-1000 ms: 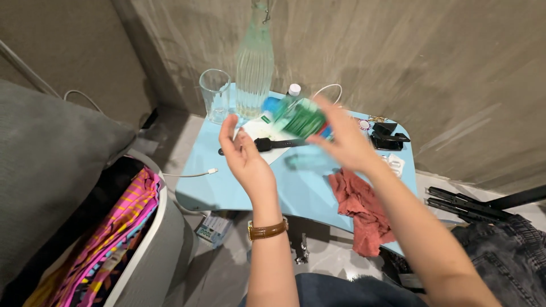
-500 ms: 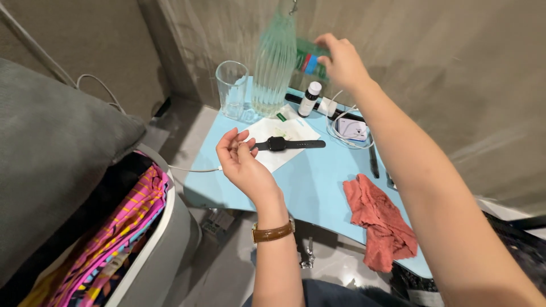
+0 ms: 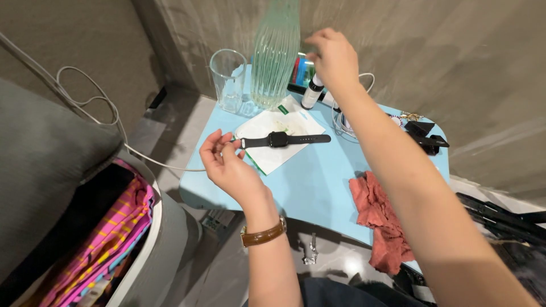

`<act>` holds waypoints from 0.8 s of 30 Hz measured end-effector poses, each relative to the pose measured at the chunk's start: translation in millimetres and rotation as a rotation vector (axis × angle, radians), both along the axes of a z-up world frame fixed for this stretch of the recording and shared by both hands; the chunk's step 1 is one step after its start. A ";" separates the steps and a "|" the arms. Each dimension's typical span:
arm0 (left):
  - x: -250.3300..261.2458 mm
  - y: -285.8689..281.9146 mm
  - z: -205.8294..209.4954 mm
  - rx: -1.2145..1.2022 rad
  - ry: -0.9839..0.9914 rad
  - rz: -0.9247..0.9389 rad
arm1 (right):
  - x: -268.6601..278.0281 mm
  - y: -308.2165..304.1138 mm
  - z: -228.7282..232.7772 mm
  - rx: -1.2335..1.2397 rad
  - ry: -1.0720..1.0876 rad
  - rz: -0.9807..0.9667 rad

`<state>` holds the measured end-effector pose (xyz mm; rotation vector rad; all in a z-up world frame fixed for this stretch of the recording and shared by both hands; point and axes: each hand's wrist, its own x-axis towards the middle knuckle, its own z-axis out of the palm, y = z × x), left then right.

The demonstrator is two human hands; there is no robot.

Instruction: The person cleans a white charging cable with a red cloth, then wipes the surface of a light blue table. They handle a bottle of hand sanitizer, a smartwatch, and a pair of scissors before placing the cloth on the floor.

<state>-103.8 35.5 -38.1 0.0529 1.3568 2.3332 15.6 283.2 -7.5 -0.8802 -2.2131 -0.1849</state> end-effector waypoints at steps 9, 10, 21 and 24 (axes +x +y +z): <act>-7.2 -9.1 -2.9 -0.001 -0.040 0.033 | 15.2 -137.5 -79.9 -0.247 -0.092 0.249; -5.4 -9.9 -2.3 0.003 -0.036 0.021 | 15.3 -141.7 -83.2 -0.266 -0.132 0.257; 0.2 -10.4 -16.0 -0.378 0.371 -0.157 | 57.7 -156.1 -69.9 -0.491 -0.136 0.102; 7.1 -7.6 -19.0 -0.667 0.537 -0.283 | 76.9 -157.0 -72.5 -0.490 -0.208 0.060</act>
